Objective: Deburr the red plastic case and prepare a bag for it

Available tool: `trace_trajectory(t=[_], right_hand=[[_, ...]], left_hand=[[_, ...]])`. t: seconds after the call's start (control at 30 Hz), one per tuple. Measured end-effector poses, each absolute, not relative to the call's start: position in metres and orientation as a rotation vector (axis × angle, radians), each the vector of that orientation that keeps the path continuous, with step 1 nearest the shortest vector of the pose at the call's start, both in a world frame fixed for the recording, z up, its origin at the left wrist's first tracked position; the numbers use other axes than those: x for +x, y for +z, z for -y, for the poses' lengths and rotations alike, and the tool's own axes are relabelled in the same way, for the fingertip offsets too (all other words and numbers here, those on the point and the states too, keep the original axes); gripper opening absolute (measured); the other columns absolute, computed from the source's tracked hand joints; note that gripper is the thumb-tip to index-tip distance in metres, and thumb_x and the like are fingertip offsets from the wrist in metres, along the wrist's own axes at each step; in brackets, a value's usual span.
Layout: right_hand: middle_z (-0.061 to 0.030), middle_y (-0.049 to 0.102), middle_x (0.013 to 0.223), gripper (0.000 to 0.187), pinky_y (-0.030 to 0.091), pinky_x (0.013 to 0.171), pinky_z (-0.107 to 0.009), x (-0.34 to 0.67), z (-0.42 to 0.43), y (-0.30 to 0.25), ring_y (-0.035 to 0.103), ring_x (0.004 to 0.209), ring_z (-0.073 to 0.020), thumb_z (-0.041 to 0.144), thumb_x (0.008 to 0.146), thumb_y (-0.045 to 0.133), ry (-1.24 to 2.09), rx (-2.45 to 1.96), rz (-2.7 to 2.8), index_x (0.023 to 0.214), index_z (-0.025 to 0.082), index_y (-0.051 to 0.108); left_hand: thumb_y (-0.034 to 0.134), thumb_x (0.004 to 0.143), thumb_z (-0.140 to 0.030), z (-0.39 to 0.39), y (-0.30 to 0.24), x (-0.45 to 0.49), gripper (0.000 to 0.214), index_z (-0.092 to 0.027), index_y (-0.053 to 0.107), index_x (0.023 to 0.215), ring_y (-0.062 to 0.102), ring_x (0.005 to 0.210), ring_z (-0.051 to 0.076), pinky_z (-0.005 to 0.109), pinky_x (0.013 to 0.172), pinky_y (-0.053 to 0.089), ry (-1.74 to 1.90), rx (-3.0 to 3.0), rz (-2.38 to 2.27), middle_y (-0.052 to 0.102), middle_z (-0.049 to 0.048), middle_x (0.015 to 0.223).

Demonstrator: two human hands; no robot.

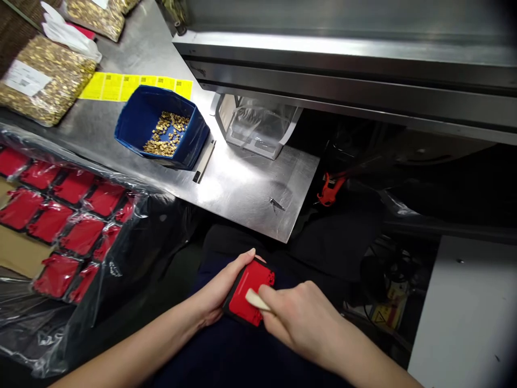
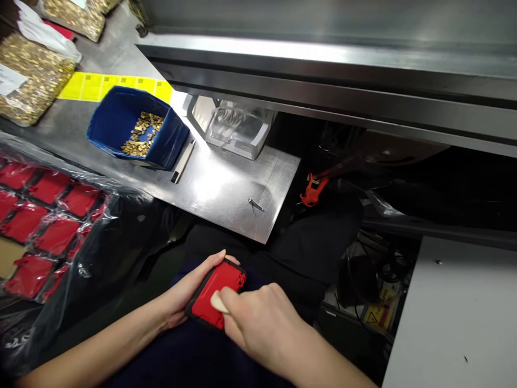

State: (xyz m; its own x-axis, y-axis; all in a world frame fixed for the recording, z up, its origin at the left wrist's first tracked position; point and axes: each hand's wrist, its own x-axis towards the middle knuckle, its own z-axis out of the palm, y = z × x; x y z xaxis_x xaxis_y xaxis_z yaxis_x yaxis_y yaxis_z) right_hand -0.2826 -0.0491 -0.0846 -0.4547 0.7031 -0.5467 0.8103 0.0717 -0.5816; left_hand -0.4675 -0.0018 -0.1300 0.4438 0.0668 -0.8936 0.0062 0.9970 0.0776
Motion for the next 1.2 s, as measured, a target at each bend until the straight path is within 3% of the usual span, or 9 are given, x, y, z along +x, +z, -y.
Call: trace_trajectory(t=[0.17, 0.33, 0.5, 0.63, 0.8, 0.93, 1.03, 1.2], right_hand=[[0.0039, 0.074, 0.075, 0.009, 0.019, 0.053, -0.030, -0.281, 0.052, -0.084, 0.068, 0.060, -0.0158, 0.032, 0.103, 0.049, -1.320, 1.651, -2.195, 0.102, 0.026, 0.055], [0.0042, 0.074, 0.076, 0.011, 0.018, 0.053, -0.030, -0.281, 0.056, -0.083, 0.068, 0.060, -0.0158, 0.034, 0.102, 0.050, -1.345, 1.619, -2.210, 0.097, 0.026, 0.055], [0.0047, 0.073, 0.073, 0.007, 0.018, 0.052, -0.031, -0.279, 0.059, -0.081, 0.067, 0.058, -0.0151, 0.029, 0.102, 0.051, -1.345, 1.659, -2.165, 0.098, 0.025, 0.056], [0.0034, 0.076, 0.079, 0.013, 0.017, 0.052, -0.032, -0.281, 0.057, -0.081, 0.070, 0.062, -0.0164, 0.036, 0.103, 0.050, -1.321, 1.615, -2.212, 0.099, 0.026, 0.057], [0.0051, 0.074, 0.073, 0.003, 0.014, 0.051, -0.032, -0.279, 0.056, -0.079, 0.070, 0.059, -0.0176, 0.029, 0.101, 0.052, -1.281, 1.641, -2.212, 0.099, 0.027, 0.055], [0.0028, 0.074, 0.076, 0.011, 0.021, 0.052, -0.030, -0.272, 0.057, -0.073, 0.071, 0.063, -0.0188, 0.032, 0.103, 0.046, -1.257, 2.022, -2.097, 0.099, 0.026, 0.053], [0.0044, 0.069, 0.068, 0.012, 0.025, 0.053, -0.029, -0.279, 0.066, -0.073, 0.068, 0.057, -0.0170, 0.031, 0.103, 0.042, -1.431, 2.166, -2.057, 0.096, 0.025, 0.051], [0.0026, 0.070, 0.069, 0.013, 0.017, 0.052, -0.032, -0.309, 0.082, -0.083, 0.064, 0.051, -0.0171, 0.023, 0.101, 0.043, -1.259, 2.095, -2.162, 0.105, 0.024, 0.055]], left_hand=[[0.063, 0.089, -0.067, 0.001, -0.130, -0.469, 0.051, -0.018, 0.071, 0.098, 0.067, 0.066, 0.019, 0.026, 0.060, 0.052, 0.022, 0.059, -1.140, 0.073, 0.0055, 0.079], [0.064, 0.091, -0.062, 0.004, -0.132, -0.470, 0.045, -0.018, 0.071, 0.101, 0.068, 0.072, 0.018, 0.026, 0.066, 0.055, 0.067, 0.104, -1.104, 0.073, 0.0056, 0.085], [0.064, 0.090, -0.063, 0.006, -0.133, -0.472, 0.046, -0.019, 0.070, 0.103, 0.067, 0.067, 0.018, 0.026, 0.061, 0.054, 0.064, 0.080, -1.127, 0.073, 0.0054, 0.083], [0.067, 0.089, -0.061, 0.008, -0.134, -0.473, 0.045, -0.019, 0.070, 0.104, 0.068, 0.070, 0.019, 0.026, 0.063, 0.056, 0.089, 0.088, -1.130, 0.074, 0.0069, 0.086], [0.062, 0.092, -0.063, 0.008, -0.133, -0.473, 0.048, -0.018, 0.070, 0.107, 0.070, 0.074, 0.020, 0.028, 0.065, 0.057, 0.116, 0.062, -1.149, 0.075, 0.0081, 0.088], [0.060, 0.094, -0.059, 0.004, -0.131, -0.468, 0.045, -0.018, 0.068, 0.110, 0.071, 0.070, 0.023, 0.032, 0.064, 0.059, 0.272, 0.046, -1.184, 0.075, 0.0081, 0.087], [0.056, 0.096, -0.058, 0.002, -0.129, -0.463, 0.044, -0.020, 0.063, 0.118, 0.073, 0.078, 0.025, 0.036, 0.072, 0.060, 0.488, 0.112, -1.175, 0.076, 0.0089, 0.094], [0.053, 0.098, -0.058, -0.001, -0.131, -0.456, 0.047, -0.020, 0.060, 0.124, 0.073, 0.082, 0.027, 0.039, 0.074, 0.060, 0.645, 0.182, -1.155, 0.075, 0.0094, 0.096]])
